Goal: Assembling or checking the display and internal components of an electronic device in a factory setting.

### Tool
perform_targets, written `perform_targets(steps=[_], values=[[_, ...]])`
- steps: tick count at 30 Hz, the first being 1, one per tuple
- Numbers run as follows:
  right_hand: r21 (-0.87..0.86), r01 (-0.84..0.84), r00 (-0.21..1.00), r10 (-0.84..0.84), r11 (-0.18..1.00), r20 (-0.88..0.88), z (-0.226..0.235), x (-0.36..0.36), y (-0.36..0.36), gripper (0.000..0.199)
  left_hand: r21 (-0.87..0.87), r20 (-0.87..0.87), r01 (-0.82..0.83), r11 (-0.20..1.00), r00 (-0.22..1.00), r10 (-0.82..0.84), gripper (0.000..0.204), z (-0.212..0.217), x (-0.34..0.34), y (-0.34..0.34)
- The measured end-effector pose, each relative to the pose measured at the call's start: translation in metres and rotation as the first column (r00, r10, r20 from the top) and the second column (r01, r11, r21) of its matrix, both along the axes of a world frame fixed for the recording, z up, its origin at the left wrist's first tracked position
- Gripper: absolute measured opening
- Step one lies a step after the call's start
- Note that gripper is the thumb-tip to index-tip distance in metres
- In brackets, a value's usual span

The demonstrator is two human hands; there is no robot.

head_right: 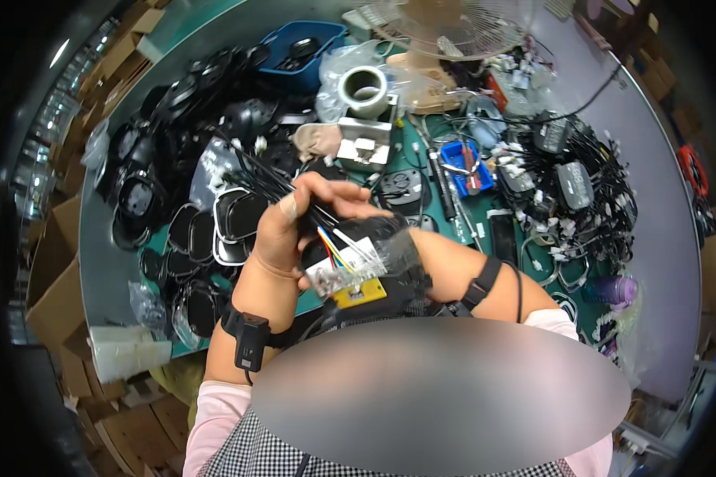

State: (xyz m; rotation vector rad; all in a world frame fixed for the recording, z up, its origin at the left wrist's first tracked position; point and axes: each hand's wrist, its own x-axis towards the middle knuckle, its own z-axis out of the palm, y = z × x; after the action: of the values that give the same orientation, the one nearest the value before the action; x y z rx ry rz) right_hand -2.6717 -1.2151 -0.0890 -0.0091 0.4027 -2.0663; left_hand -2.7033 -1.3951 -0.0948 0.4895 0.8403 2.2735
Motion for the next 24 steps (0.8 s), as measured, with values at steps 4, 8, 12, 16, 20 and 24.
perform_targets(steps=[4, 8, 12, 16, 20, 24], values=[[0.511, 0.377, 0.895, -0.162, 0.773, -0.415, -0.019, -0.042, -0.01, 0.032, -0.164, -0.004, -0.443, 0.881, 0.894, 0.448, 0.023, 0.021, 0.018, -0.033], [0.294, 0.859, 0.438, -0.303, 0.419, -0.847, 0.018, -0.038, -0.022, 0.027, -0.472, -0.084, -0.766, 0.437, 0.533, 0.842, 0.021, 0.042, 0.022, -0.062], [-0.124, 0.853, -0.361, 0.401, 0.507, -0.842, 0.031, -0.015, -0.066, 0.03, -0.43, -0.061, -0.839, 0.333, 0.395, 0.917, 0.028, 0.048, 0.026, -0.077], [-0.194, 0.863, -0.426, 0.465, 0.467, -0.776, 0.011, -0.015, -0.092, 0.028, -0.405, -0.098, -0.855, 0.324, 0.393, 0.914, 0.028, 0.042, 0.027, -0.088], [-0.057, 0.847, -0.288, 0.367, 0.528, -0.884, 0.006, -0.016, -0.103, 0.026, -0.48, -0.063, -0.819, 0.315, 0.39, 0.918, 0.029, 0.045, 0.033, -0.096], [-0.051, 0.8, -0.348, 0.394, 0.598, -0.851, 0.012, -0.013, -0.112, 0.019, -0.49, -0.017, -0.823, 0.286, 0.337, 0.941, 0.034, 0.04, 0.033, -0.093]])
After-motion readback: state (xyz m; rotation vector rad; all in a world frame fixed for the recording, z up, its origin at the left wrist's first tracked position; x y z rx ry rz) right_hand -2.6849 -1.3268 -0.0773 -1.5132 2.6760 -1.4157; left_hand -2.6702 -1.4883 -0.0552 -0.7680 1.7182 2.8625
